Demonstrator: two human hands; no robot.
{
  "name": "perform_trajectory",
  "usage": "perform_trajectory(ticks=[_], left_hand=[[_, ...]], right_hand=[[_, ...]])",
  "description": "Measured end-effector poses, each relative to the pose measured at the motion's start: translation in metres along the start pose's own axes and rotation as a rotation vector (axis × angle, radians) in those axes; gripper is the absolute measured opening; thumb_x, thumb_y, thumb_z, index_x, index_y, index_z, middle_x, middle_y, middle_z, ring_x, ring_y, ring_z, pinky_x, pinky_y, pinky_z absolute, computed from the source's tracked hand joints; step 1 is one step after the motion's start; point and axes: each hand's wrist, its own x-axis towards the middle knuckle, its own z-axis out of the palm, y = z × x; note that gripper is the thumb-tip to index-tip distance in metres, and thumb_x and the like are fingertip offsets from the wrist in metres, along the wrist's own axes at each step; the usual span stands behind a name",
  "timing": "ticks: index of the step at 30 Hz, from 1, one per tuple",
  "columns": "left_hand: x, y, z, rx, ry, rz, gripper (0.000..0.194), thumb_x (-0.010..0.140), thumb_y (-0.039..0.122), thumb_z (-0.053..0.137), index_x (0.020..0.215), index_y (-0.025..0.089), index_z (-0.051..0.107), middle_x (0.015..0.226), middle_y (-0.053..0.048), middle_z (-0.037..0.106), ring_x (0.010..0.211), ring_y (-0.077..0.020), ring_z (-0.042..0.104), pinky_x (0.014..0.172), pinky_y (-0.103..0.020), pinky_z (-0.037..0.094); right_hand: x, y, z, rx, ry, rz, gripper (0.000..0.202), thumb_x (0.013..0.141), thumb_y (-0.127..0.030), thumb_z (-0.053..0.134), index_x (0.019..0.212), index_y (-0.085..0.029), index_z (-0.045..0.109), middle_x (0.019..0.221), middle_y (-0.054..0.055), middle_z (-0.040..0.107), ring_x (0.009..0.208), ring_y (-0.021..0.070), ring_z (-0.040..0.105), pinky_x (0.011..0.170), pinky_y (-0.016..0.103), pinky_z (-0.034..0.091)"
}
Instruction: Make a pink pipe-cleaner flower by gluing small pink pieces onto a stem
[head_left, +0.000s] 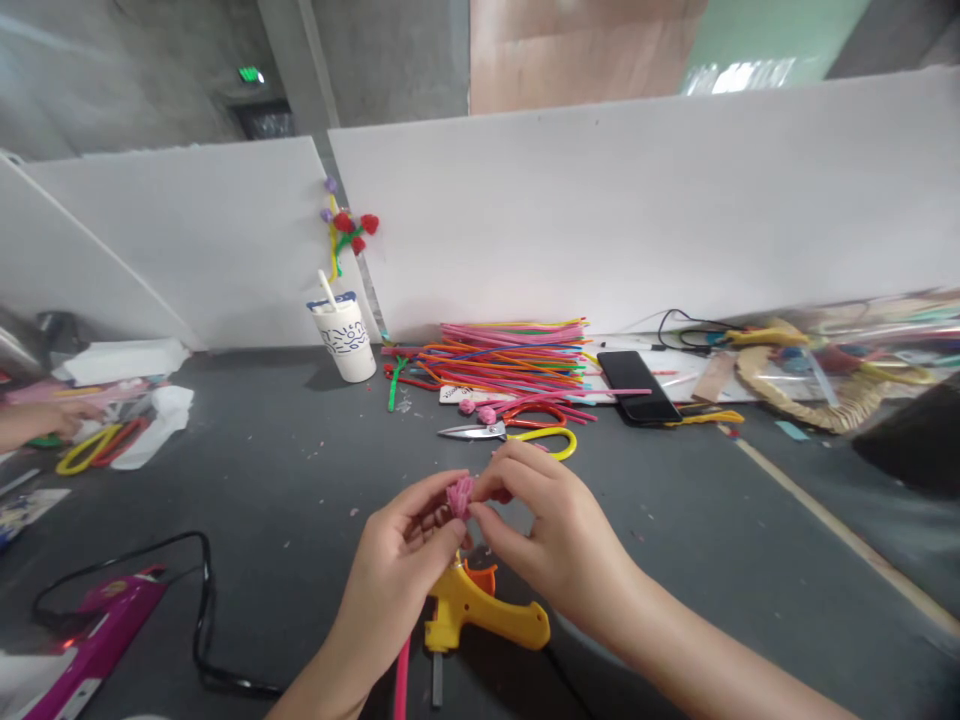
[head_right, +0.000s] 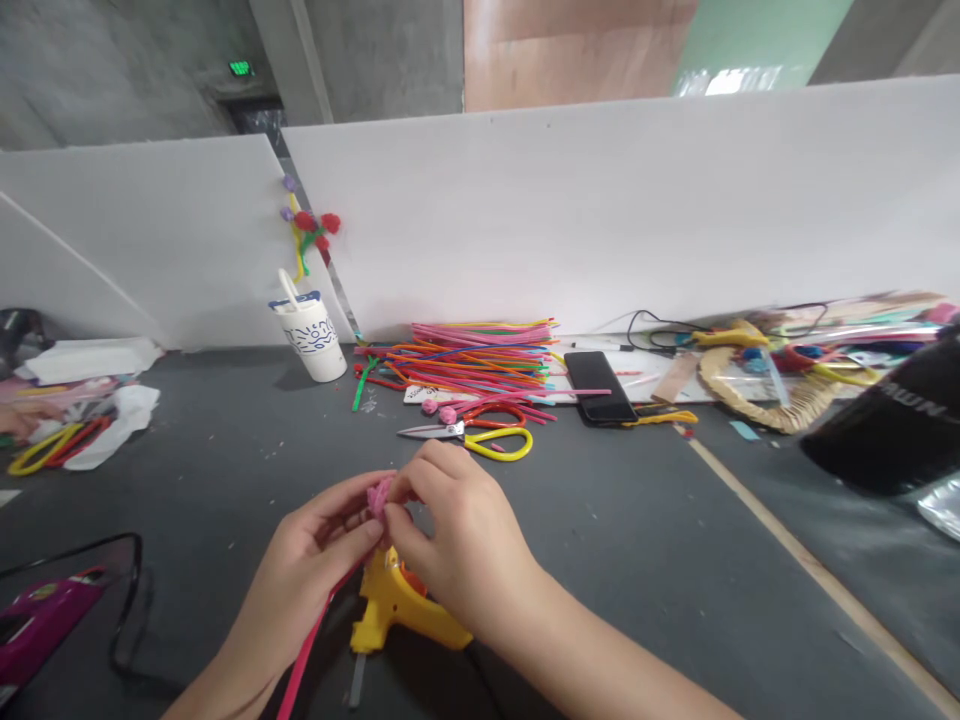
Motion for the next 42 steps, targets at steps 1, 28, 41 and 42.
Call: perform_trajectory(ticks=[1, 28, 41, 42], left_hand=[[0.000, -0.001, 0.000, -0.024, -0.013, 0.001, 0.026, 0.072, 0.015, 0.077, 0.097, 0.024, 0.078, 0.088, -0.003, 0.077, 0.075, -0.0152, 0.069, 0.070, -0.021, 0.055], [-0.020, -0.001, -0.006, -0.084, -0.066, 0.323, 0.013, 0.073, 0.031, 0.080, 0.082, 0.024, 0.073, 0.069, 0.002, 0.065, 0.064, -0.0122, 0.063, 0.063, -0.019, 0.051], [-0.002, -0.001, -0.008, -0.456, -0.309, 0.007, 0.016, 0.066, 0.019, 0.084, 0.064, 0.020, 0.068, 0.057, 0.004, 0.064, 0.049, -0.0070, 0.051, 0.052, -0.016, 0.041], [-0.001, -0.001, -0.008, -0.461, -0.307, -0.004, 0.017, 0.065, 0.018, 0.084, 0.063, 0.020, 0.068, 0.055, 0.004, 0.063, 0.049, -0.0069, 0.051, 0.052, -0.016, 0.041]], right_hand=[[0.000, -0.001, -0.001, 0.012, -0.003, -0.014, 0.013, 0.083, -0.009, 0.055, 0.075, -0.018, 0.061, 0.077, 0.003, 0.060, 0.073, 0.0163, 0.057, 0.066, 0.027, 0.044], [-0.005, -0.028, -0.028, 0.302, -0.204, -0.245, 0.045, 0.078, 0.002, 0.061, 0.117, -0.019, 0.053, 0.112, 0.007, 0.058, 0.106, 0.0138, 0.056, 0.094, 0.022, 0.047], [-0.002, -0.027, -0.034, 0.396, -0.235, -0.108, 0.060, 0.067, 0.008, 0.058, 0.118, -0.024, 0.053, 0.111, 0.001, 0.060, 0.104, 0.0126, 0.058, 0.095, 0.022, 0.045], [-0.001, -0.026, -0.033, 0.401, -0.257, -0.078, 0.059, 0.068, 0.008, 0.058, 0.117, -0.025, 0.053, 0.111, 0.000, 0.060, 0.102, 0.0122, 0.058, 0.094, 0.022, 0.045]])
